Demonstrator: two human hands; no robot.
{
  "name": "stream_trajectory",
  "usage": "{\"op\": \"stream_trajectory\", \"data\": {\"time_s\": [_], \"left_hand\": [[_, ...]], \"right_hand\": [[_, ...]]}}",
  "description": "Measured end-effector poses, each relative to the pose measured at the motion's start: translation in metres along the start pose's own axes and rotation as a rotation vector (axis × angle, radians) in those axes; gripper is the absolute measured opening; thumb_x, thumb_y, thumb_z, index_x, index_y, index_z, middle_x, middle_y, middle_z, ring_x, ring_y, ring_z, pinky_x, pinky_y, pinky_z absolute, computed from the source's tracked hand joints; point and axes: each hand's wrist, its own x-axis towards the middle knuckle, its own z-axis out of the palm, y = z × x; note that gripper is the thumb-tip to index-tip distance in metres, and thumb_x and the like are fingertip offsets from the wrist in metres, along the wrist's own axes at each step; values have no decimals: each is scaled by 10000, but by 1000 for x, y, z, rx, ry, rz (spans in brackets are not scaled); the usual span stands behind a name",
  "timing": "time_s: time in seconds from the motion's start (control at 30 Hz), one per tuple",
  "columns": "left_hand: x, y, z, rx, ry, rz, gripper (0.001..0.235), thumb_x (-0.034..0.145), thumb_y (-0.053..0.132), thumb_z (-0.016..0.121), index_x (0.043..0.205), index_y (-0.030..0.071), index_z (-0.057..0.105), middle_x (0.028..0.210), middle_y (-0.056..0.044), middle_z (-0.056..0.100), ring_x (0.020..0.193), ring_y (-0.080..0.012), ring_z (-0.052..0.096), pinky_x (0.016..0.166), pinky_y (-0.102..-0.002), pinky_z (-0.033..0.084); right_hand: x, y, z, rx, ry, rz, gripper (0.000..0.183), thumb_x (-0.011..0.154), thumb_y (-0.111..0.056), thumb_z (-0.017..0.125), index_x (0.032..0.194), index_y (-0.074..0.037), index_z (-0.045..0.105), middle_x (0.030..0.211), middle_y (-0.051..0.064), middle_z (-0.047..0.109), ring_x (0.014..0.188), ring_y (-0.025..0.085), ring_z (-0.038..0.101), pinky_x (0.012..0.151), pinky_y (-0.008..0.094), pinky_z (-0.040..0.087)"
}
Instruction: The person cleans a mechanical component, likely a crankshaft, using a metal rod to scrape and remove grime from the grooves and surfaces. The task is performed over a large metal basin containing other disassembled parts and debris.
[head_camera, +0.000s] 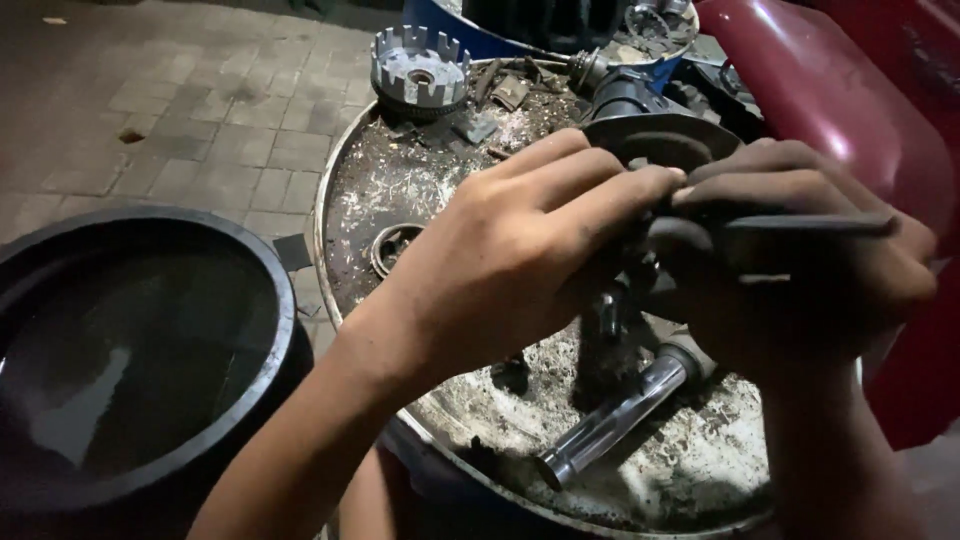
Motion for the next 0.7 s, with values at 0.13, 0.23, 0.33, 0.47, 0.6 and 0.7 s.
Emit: {"op": "stream_trajectory", "data": {"time_s": [0.13,0.23,0.33,0.47,0.6,0.7], "left_hand": [[-10,-13,-11,-89,-17,-100,273,980,-21,739,1188,-80,572,1102,-218,695,966,-327,744,904,-393,672],[-30,-14,-17,-195,7,-182,178,969,17,713,1089,-39,595,981,-172,728,837,-263,781,744,-296,681],[-46,-12,-9,-243,16,-240,145,984,49,696,1072,3,590,919,-129,754,775,-202,813,664,-243,699],[-52,-19,-14,-113,75,-298,172,969,63,743,1074,22,613,968,-126,759,780,-205,788,671,-274,661],[-56,-10,-13,-317,73,-277,188,969,54,727,1123,41,619,1049,-118,781,931,-214,857,774,-273,743],[-60,-12,-5,-315,75,-251,297,960,-29,719,1191,7,537,1058,-179,762,947,-287,819,778,-344,720]], "right_hand": [[4,15,-5,0,-27,52,504,1070,-263,660,1390,111,554,1121,259,743,976,326,772,828,404,612],[10,22,-3,290,-28,129,287,1186,-50,497,1383,133,397,1097,321,656,990,345,727,872,389,581],[15,16,-2,320,6,219,233,1161,36,497,1344,169,438,1127,345,627,1030,371,708,936,407,577],[21,8,-4,327,-5,218,295,1169,-12,564,1317,238,511,1168,357,622,1078,391,720,940,395,585],[23,6,-11,237,-28,217,336,1149,-96,606,1322,184,544,1149,313,692,1092,369,755,946,400,604],[23,8,-12,188,-54,207,228,1164,2,594,1306,180,579,1142,282,710,1059,336,763,896,367,593]]}}
